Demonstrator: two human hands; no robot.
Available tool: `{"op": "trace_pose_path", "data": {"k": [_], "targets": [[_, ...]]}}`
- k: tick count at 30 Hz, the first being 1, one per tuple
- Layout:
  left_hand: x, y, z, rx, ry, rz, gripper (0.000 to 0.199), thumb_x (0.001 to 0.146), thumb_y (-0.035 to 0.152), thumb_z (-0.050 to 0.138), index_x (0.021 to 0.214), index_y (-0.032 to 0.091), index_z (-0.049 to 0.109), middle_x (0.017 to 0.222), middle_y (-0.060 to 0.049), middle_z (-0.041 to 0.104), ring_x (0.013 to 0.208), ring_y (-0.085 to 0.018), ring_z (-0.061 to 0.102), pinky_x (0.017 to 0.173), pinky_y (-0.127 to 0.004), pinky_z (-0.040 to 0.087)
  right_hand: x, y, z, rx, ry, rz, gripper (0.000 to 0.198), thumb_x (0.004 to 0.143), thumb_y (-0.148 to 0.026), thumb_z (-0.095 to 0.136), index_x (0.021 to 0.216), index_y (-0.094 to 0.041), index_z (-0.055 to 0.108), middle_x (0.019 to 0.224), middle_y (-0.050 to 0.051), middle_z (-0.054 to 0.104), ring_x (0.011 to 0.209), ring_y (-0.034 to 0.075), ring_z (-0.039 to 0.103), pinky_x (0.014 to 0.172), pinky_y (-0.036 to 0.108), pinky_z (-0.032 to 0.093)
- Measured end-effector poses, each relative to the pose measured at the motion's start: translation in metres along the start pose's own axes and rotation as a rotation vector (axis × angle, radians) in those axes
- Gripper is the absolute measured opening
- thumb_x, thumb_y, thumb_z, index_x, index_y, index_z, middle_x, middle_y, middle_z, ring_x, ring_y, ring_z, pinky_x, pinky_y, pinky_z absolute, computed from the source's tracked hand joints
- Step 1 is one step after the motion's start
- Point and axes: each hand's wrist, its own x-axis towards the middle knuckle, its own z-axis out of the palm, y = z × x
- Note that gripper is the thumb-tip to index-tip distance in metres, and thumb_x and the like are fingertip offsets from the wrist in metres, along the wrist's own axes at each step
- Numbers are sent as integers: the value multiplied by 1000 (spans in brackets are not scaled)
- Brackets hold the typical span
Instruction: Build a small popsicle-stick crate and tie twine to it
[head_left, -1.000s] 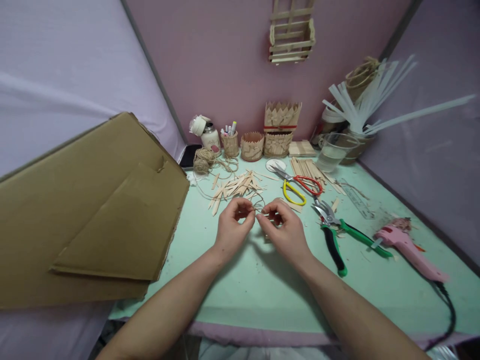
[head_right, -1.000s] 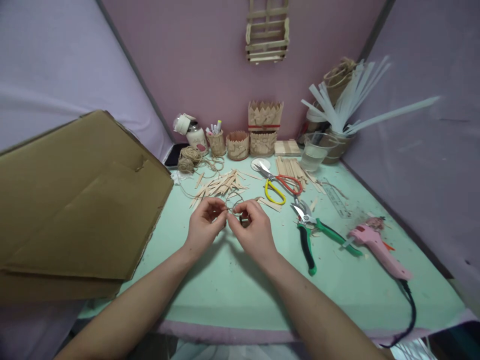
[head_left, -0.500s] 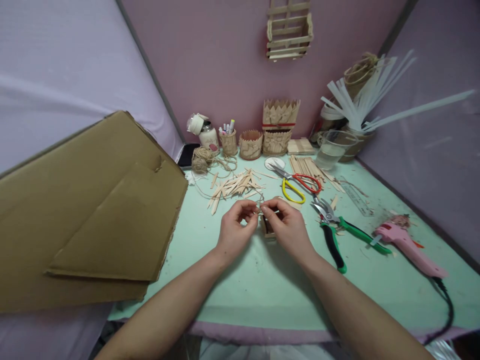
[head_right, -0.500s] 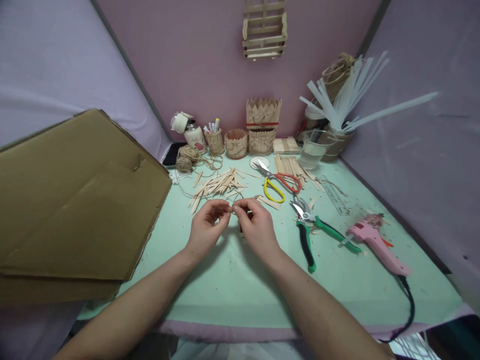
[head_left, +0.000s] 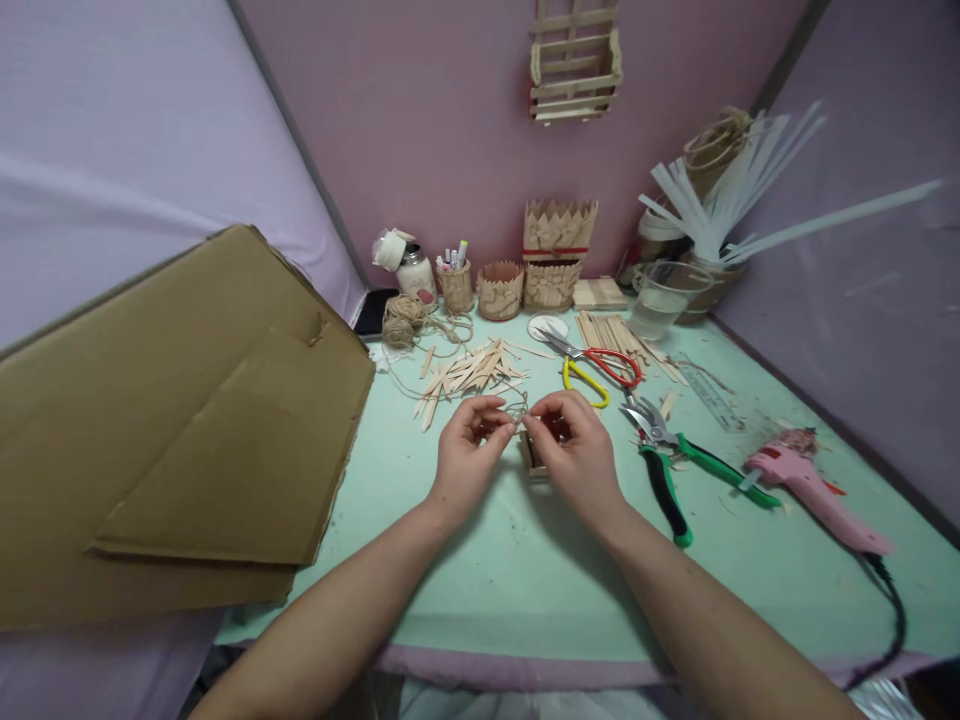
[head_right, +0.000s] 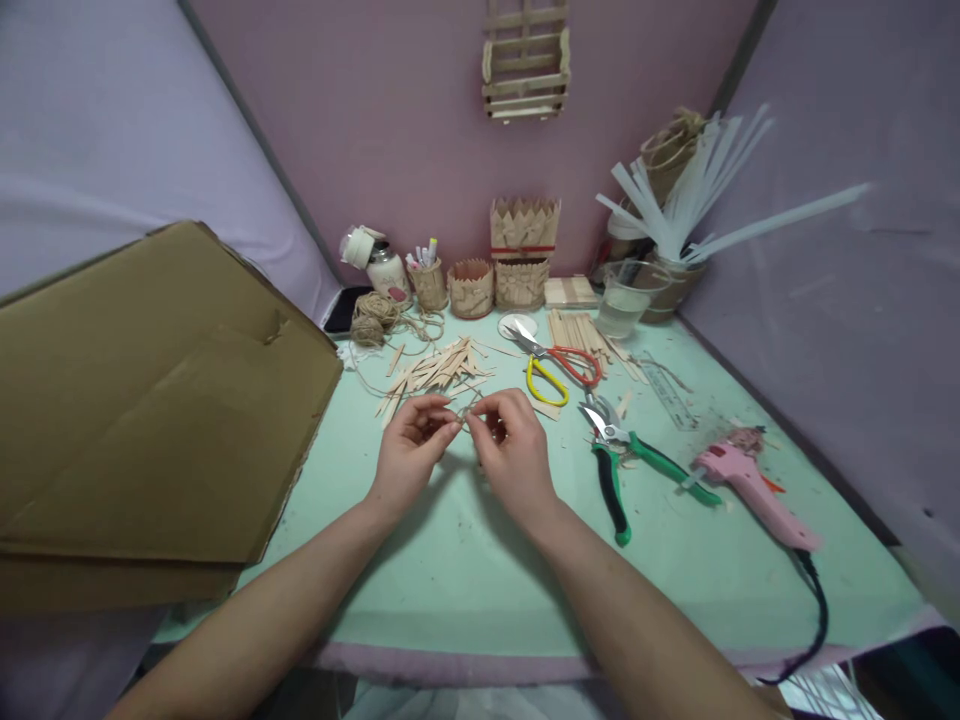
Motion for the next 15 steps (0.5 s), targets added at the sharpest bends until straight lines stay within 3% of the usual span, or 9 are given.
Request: {"op": "trace_pose_path", "data": {"k": [3, 15], "targets": [[0, 0, 0, -14, 25, 1, 25, 75, 20, 72, 98, 19, 60, 80, 0, 66, 76, -13, 62, 72, -25, 47, -1, -4, -1, -49, -7, -75, 7, 85, -20, 60, 80, -20, 64, 83, 1, 57, 68, 13, 52, 60, 27, 42], [-2, -6, -2, 178, 0, 148, 21, 79, 18, 70, 98, 20, 62, 81, -1, 69, 80, -15, 65, 75, -26, 49, 2, 0, -2, 98, -101, 150, 11, 81, -27, 65, 73, -20, 68, 76, 1, 59, 70, 15, 55, 61, 27, 42]]}}
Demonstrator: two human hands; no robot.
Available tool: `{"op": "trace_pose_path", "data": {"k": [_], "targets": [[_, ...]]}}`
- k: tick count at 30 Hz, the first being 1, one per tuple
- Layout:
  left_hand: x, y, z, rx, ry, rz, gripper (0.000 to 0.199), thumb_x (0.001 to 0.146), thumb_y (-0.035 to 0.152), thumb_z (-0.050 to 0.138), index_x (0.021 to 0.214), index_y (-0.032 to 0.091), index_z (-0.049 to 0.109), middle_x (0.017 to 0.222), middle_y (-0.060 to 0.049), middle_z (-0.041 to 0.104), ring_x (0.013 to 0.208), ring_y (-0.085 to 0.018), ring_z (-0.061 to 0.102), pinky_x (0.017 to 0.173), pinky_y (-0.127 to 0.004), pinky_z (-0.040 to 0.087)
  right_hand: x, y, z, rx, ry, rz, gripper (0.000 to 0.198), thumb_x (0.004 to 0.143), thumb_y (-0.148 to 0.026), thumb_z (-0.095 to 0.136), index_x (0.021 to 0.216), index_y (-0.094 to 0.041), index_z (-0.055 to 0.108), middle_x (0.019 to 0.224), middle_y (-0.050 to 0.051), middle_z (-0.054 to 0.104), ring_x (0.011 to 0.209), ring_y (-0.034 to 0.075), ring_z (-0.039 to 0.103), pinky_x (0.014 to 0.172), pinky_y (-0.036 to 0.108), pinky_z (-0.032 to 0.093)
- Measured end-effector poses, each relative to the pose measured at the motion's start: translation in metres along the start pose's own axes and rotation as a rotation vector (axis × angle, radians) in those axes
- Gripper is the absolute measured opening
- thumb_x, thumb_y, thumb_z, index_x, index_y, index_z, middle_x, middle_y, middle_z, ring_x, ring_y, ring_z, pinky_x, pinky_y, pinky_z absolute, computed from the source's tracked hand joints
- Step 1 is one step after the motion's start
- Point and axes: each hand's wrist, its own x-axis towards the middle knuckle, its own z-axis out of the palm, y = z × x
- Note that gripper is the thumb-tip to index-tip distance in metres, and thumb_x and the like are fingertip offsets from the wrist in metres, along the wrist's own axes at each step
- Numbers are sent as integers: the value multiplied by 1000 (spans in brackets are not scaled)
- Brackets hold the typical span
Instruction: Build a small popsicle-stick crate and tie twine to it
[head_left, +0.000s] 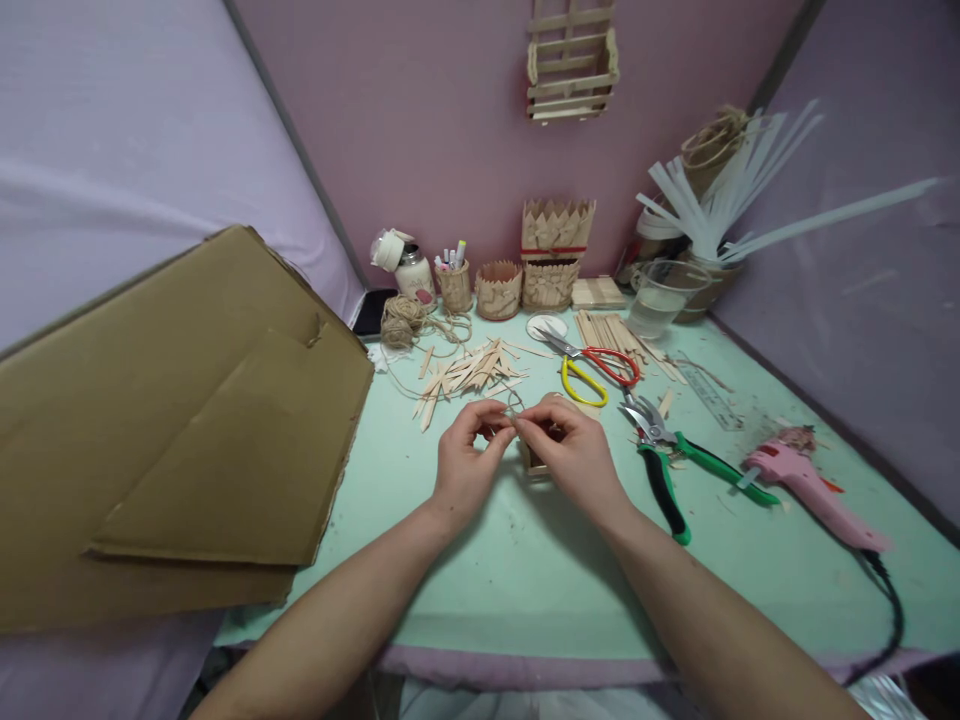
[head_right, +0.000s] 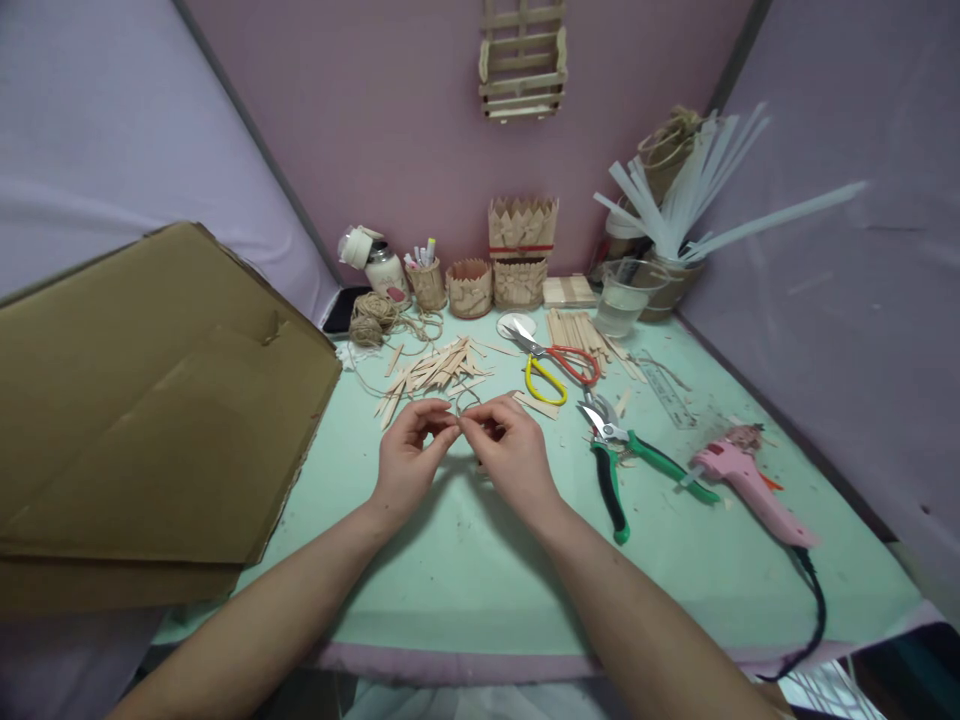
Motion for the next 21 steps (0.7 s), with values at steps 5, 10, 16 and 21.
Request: {"op": "trace_pose_path", "data": {"k": [5, 10, 16, 21], "targets": [[3, 3, 2, -167, -2, -135, 23, 74, 20, 73, 94, 20, 62, 80, 0, 69, 79, -14, 65, 76, -26, 49, 1, 1, 2, 58, -9, 106, 18, 82, -34, 63, 71, -20, 60, 74, -1, 56, 65, 13, 50, 59, 27, 39], [8, 6, 1, -299, -27, -260, 26, 70, 23, 75, 91, 19, 62, 74, 2, 66, 71, -12, 61, 69, -24, 47, 1, 1, 2, 217, -108, 266, 28, 82, -47, 62, 77, -20, 56, 65, -5, 49, 55, 11, 41, 49, 25, 34], [8, 10, 1, -227, -46, -222, 17, 69, 18, 72, 82, 18, 60, 74, 1, 64, 72, -12, 60, 70, -24, 46, 8, 2, -11, 377, 89, 313, 26, 82, -46, 64, 79, -22, 55, 61, -7, 42, 53, 9, 39, 49, 23, 31], [7, 9, 0, -217, -51, -213, 15, 71, 20, 72, 82, 18, 61, 74, 2, 64, 71, -12, 60, 69, -24, 46, 11, 5, -17, 383, 46, 302, 28, 78, -48, 70, 79, -21, 60, 61, -7, 44, 53, 9, 40, 50, 23, 33]]}}
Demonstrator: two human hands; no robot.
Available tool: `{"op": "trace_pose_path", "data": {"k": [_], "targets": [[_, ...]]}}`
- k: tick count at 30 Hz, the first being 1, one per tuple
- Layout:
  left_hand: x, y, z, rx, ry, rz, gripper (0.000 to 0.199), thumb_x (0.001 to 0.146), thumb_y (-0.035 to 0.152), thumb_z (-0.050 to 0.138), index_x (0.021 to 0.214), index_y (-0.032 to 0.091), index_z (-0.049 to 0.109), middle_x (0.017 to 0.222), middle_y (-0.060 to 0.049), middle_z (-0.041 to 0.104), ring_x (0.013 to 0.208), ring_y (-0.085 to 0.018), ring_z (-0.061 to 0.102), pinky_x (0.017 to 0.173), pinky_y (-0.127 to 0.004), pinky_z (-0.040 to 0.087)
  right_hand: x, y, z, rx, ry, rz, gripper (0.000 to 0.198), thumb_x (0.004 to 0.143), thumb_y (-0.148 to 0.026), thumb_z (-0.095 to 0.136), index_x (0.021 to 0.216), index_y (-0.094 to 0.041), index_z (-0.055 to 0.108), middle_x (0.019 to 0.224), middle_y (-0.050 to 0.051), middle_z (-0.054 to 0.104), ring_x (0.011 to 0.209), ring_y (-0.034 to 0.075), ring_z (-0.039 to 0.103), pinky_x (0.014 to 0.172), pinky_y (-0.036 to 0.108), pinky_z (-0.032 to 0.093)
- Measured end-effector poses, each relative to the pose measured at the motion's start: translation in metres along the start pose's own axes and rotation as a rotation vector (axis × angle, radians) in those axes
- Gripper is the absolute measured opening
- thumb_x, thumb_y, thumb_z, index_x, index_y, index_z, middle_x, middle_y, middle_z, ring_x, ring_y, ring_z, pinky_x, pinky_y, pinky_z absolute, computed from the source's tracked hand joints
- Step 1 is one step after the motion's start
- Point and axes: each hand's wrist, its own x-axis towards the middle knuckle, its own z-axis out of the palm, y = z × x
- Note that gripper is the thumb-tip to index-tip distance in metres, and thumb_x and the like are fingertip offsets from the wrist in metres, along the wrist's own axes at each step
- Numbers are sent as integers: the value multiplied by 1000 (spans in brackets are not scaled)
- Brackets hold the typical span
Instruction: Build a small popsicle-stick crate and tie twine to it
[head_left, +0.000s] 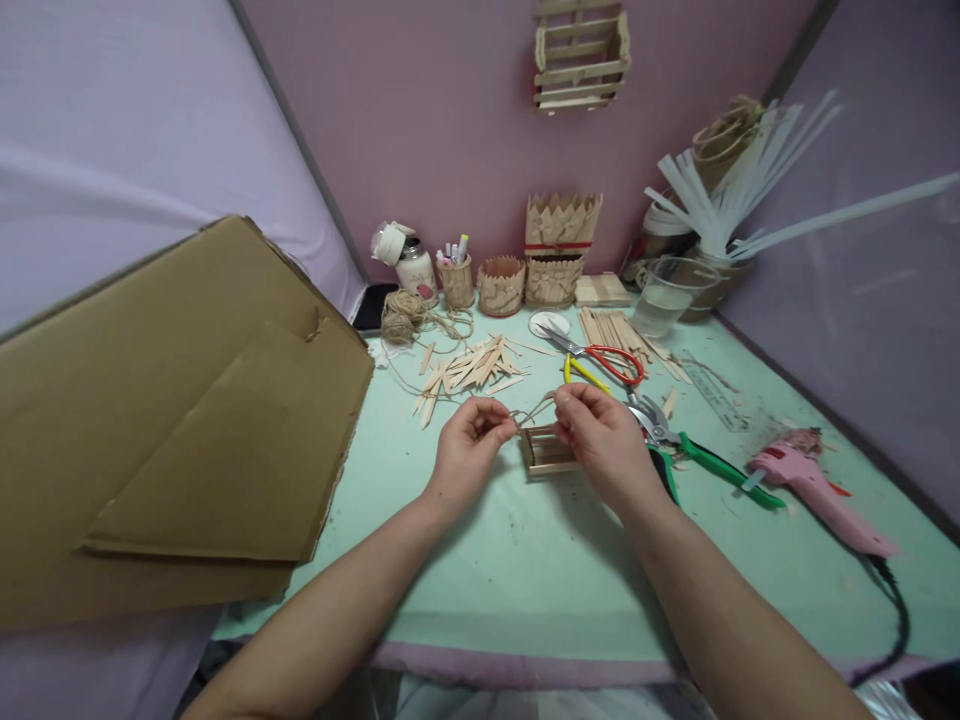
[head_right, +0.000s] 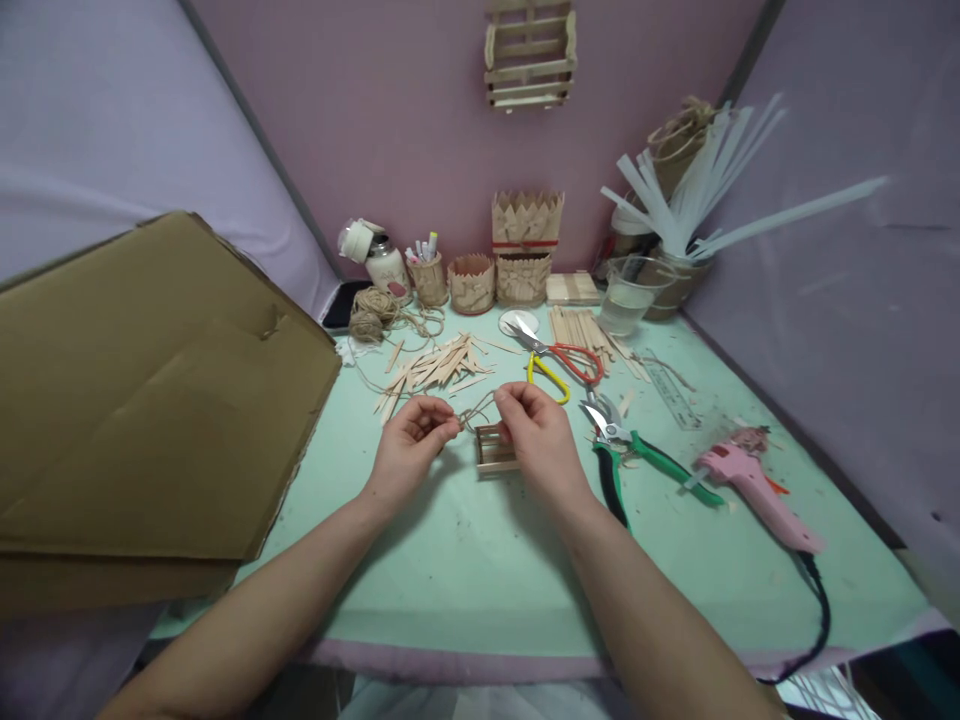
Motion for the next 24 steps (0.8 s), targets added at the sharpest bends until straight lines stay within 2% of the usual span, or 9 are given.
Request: {"op": "trace_pose_path", "data": {"k": [7, 9, 12, 14, 16, 19, 21, 22, 24], "targets": [[-2, 1, 0, -42, -12, -16, 22, 72, 24, 75, 89, 19, 62, 82, -3, 70, 81, -16, 65, 76, -28, 48, 0, 2, -4, -11, 1, -60, 28, 88, -48, 56, 94, -22, 66, 75, -1, 55, 59, 11, 47, 53, 24, 38], [-3, 1, 0, -48, -18, -12, 23, 72, 24, 75, 90, 19, 62, 84, -3, 70, 83, -16, 66, 77, -28, 49, -1, 0, -4, -137, -11, -115, 23, 89, -41, 56, 100, -23, 66, 78, -1, 57, 62, 12, 49, 55, 25, 40], [-3, 1, -1, -48, -36, -4, 23, 74, 24, 74, 93, 19, 61, 85, -3, 71, 85, -16, 66, 79, -29, 49, -4, -2, -3, -384, -72, -302, 23, 89, -28, 55, 109, -25, 66, 92, 3, 58, 80, 17, 56, 67, 30, 46], [-3, 0, -1, -46, -50, 0, 23, 75, 23, 73, 94, 20, 61, 85, -2, 71, 83, -15, 66, 79, -28, 49, -5, -2, -1, -509, -109, -438, 24, 88, -22, 54, 106, -26, 69, 98, 6, 55, 90, 19, 57, 76, 34, 48], [-4, 0, -1, -53, -70, -5, 22, 74, 21, 72, 93, 20, 61, 83, -1, 70, 81, -15, 65, 78, -28, 49, -5, -2, 0, -597, -124, -520, 19, 88, -20, 54, 95, -26, 71, 95, 6, 53, 90, 20, 56, 78, 35, 48], [-6, 1, 0, -62, -136, -30, 20, 75, 18, 71, 92, 20, 61, 80, 0, 69, 79, -14, 64, 78, -27, 49, -3, -3, -3, -680, -14, -582, 18, 90, -19, 52, 83, -24, 68, 89, 5, 53, 88, 20, 55, 78, 36, 47], [-8, 2, 2, -57, -175, -35, 19, 76, 17, 70, 93, 19, 61, 81, 0, 69, 80, -13, 64, 78, -27, 48, -2, -5, -7, -697, 43, -608, 19, 91, -19, 51, 85, -24, 68, 91, 5, 53, 89, 21, 55, 80, 37, 46], [-8, 2, 2, -56, -181, -33, 18, 77, 17, 69, 92, 19, 61, 81, 0, 68, 80, -13, 64, 78, -27, 48, -2, -6, -9, -700, 25, -624, 20, 91, -18, 50, 88, -24, 68, 94, 6, 53, 92, 21, 55, 82, 38, 46], [-8, 3, 2, -67, -166, -26, 16, 76, 18, 70, 89, 19, 60, 80, 0, 68, 79, -13, 63, 77, -26, 48, -4, -9, -12, -715, -93, -665, 23, 91, -16, 49, 95, -25, 69, 101, 7, 54, 98, 22, 54, 86, 39, 45]]}}
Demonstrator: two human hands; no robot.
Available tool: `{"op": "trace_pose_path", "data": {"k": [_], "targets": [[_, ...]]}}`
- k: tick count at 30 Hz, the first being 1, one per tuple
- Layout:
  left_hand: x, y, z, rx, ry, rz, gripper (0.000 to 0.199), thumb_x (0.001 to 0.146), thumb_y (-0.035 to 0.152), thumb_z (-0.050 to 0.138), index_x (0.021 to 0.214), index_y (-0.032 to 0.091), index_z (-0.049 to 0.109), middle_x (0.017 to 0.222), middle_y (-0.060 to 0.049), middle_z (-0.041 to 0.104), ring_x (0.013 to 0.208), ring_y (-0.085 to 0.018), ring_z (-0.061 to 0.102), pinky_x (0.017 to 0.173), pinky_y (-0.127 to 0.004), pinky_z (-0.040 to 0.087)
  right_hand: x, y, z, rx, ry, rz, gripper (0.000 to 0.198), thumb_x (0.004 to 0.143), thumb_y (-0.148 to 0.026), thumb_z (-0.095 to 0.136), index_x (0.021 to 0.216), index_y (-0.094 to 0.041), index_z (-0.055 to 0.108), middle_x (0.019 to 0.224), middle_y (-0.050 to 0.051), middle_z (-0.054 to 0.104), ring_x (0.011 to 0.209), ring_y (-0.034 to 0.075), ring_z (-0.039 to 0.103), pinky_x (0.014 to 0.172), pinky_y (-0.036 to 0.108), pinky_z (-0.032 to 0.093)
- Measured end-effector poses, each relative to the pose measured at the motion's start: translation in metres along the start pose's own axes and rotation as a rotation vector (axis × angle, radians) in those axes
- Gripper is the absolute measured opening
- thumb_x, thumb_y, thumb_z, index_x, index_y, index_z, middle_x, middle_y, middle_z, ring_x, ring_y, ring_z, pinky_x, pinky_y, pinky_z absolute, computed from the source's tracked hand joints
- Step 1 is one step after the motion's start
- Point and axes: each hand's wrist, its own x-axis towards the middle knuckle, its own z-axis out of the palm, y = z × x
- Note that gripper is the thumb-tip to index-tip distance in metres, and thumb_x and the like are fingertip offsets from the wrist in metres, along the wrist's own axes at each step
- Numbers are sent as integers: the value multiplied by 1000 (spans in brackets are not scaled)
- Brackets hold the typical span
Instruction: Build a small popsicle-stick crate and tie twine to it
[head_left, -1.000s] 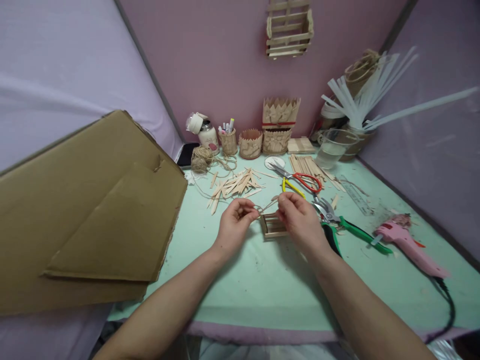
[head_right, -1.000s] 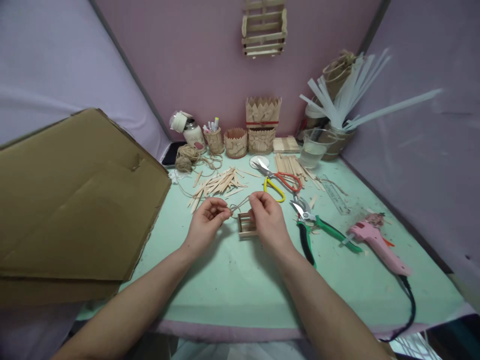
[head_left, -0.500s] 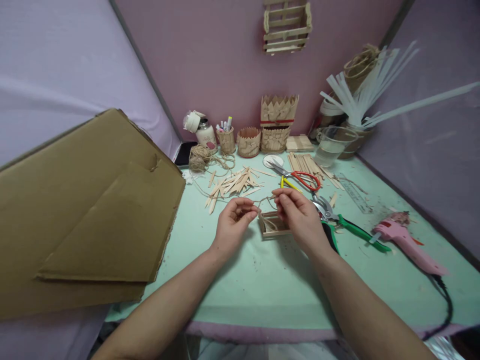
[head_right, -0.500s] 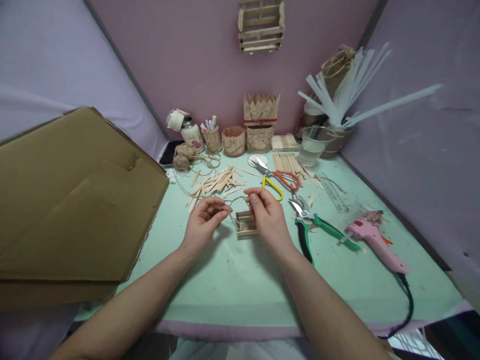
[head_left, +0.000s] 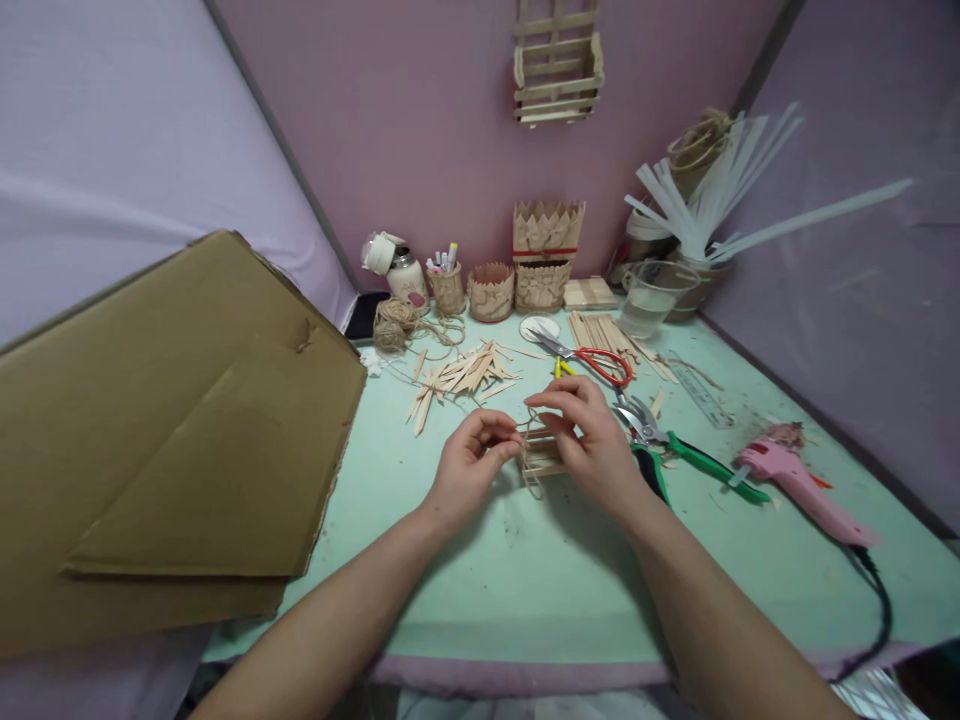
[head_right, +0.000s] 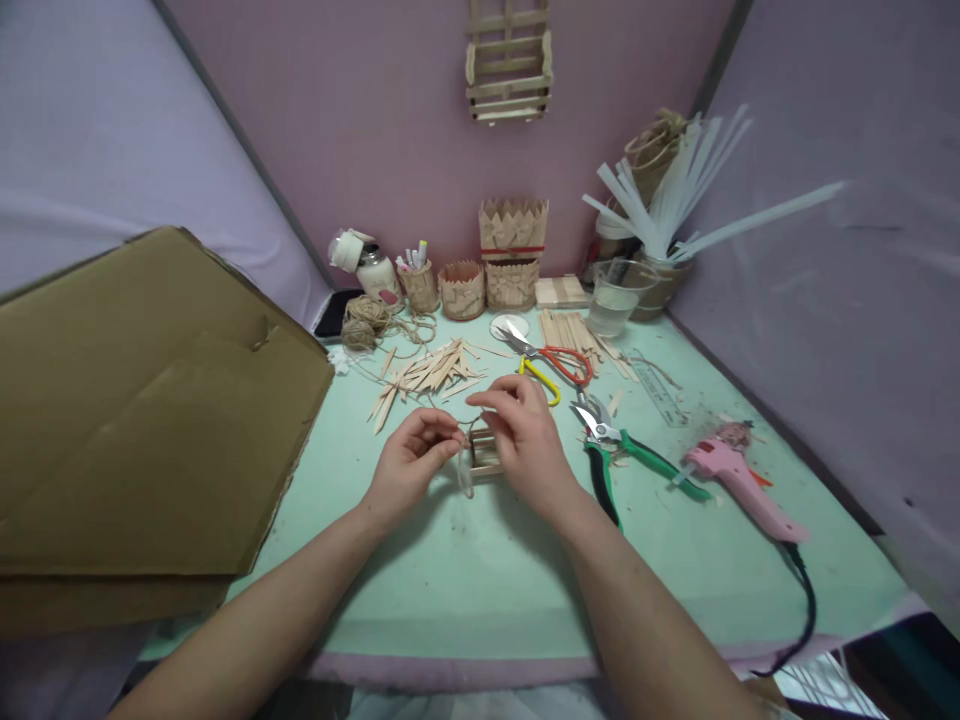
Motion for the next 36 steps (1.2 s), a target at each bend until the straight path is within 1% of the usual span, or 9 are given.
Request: {"op": "trace_pose_path", "data": {"k": [2, 4, 7, 12, 23, 27, 31, 33, 36], "targets": [[1, 1, 0, -17, 22, 6, 16, 75, 19, 72, 85, 19, 59, 78, 0, 67, 77, -13, 63, 76, -26, 48, -1, -1, -2, -13, -92, -70, 23, 91, -15, 50, 98, -27, 69, 104, 7, 56, 101, 23, 52, 89, 41, 43], [2, 2, -1, -13, 23, 3, 15, 73, 20, 73, 82, 18, 60, 78, -1, 67, 77, -14, 63, 75, -27, 49, -2, -1, -2, -59, -124, -96, 18, 91, -18, 54, 92, -27, 70, 104, 7, 58, 101, 24, 50, 89, 42, 42], [1, 3, 0, 49, -18, -14, 10, 73, 20, 73, 80, 17, 66, 79, -3, 69, 77, -15, 63, 75, -28, 50, -2, 1, -1, -124, -55, -78, 17, 92, -21, 54, 85, -26, 68, 101, 7, 60, 98, 25, 51, 88, 43, 42], [-2, 2, 1, 120, -63, -35, 7, 73, 20, 73, 79, 18, 74, 81, -5, 72, 78, -18, 65, 76, -30, 50, -1, 9, 1, -248, 149, 14, 16, 92, -23, 54, 86, -24, 68, 95, 8, 60, 95, 26, 52, 86, 44, 41], [-6, 9, 2, 157, -174, 46, 10, 76, 17, 68, 77, 20, 78, 78, -6, 71, 75, -17, 63, 73, -29, 48, -1, 19, 5, -304, 179, 106, 15, 90, -20, 54, 83, -23, 67, 92, 7, 61, 94, 26, 52, 86, 42, 42], [-5, 9, 1, 148, -137, 23, 8, 76, 20, 69, 76, 20, 77, 79, -6, 71, 75, -17, 63, 70, -28, 48, -4, 15, 2, -254, 88, 115, 17, 89, -17, 53, 91, -23, 69, 97, 8, 63, 97, 25, 55, 90, 43, 43], [2, 3, -6, 77, 44, -51, 9, 72, 26, 75, 79, 19, 76, 78, -4, 72, 69, -14, 60, 62, -24, 44, -1, 8, -26, -274, -38, 120, 23, 92, -20, 50, 109, -23, 65, 108, 9, 65, 101, 25, 61, 87, 39, 47], [6, 0, -9, 9, 119, -89, 16, 70, 30, 78, 82, 19, 76, 77, -4, 72, 65, -13, 58, 57, -22, 40, 10, 9, -47, -405, -187, 170, 19, 92, -27, 53, 106, -23, 66, 104, 8, 68, 97, 25, 64, 82, 37, 47], [8, -1, -11, -65, 154, -107, 22, 67, 32, 81, 83, 19, 76, 79, -4, 73, 67, -12, 58, 57, -21, 40, 39, 20, -67, -740, -420, 368, 19, 93, -32, 54, 97, -21, 69, 99, 11, 71, 95, 26, 66, 77, 34, 46]]}}
